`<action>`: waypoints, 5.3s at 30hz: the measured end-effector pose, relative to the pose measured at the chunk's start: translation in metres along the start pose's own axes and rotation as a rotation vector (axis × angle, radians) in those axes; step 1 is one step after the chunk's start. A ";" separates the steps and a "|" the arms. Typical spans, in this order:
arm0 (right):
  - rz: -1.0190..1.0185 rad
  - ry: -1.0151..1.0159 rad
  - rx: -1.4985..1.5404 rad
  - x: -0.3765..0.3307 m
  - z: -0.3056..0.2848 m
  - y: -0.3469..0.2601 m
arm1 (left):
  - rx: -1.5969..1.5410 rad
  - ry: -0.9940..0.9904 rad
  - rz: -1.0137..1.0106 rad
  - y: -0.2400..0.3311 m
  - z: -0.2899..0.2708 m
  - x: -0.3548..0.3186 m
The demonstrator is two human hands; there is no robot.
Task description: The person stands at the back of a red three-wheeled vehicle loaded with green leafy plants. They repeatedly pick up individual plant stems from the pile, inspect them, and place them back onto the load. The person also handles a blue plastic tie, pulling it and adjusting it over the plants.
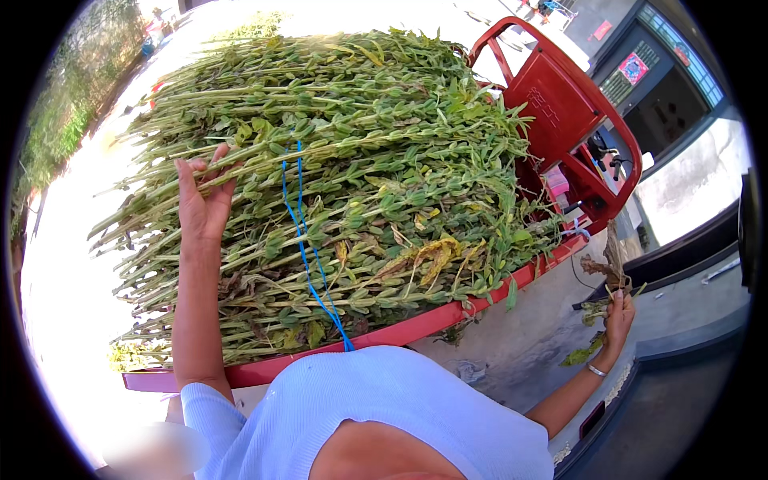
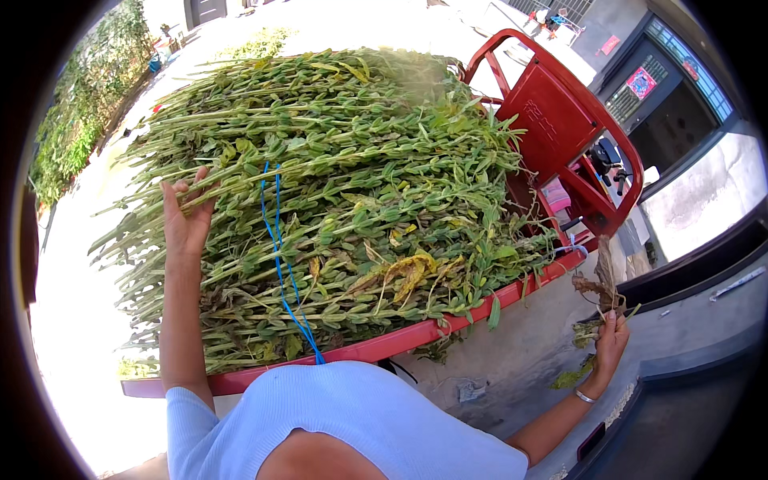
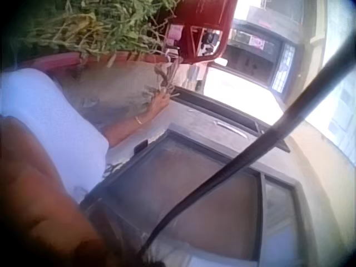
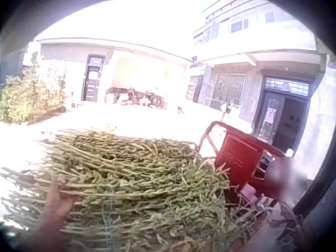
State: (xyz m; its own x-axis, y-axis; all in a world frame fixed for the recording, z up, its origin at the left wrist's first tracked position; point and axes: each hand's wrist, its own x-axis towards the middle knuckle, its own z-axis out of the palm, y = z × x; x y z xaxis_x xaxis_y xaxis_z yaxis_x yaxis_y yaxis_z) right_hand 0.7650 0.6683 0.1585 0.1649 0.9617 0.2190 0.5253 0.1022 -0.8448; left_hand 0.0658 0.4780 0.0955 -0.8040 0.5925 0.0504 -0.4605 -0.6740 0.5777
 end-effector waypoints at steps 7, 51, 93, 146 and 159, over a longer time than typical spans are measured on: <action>0.158 -0.426 -1.058 -0.105 0.063 0.175 | 0.044 -0.156 0.083 0.019 0.038 -0.029; -1.438 -0.755 -0.541 -0.052 0.357 -0.166 | 0.031 0.267 -0.152 0.027 -0.082 -0.157; -1.594 -0.796 -0.330 -0.030 0.467 -0.237 | 1.931 -0.729 0.335 0.000 0.025 -0.133; -1.089 -1.174 -0.122 -0.023 0.344 -0.172 | 2.101 -0.625 0.779 -0.047 0.033 -0.129; -1.219 -1.196 -0.235 0.006 0.396 -0.252 | 2.130 -0.754 0.437 -0.046 0.022 -0.111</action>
State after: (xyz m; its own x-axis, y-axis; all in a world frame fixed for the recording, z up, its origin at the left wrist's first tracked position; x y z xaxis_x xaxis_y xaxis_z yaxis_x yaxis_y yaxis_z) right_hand 0.3031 0.7492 0.1795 -0.9966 0.0159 0.0806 -0.0154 0.9275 -0.3735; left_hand 0.1843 0.4530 0.0807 -0.2417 0.9333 0.2655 0.9655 0.2039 0.1621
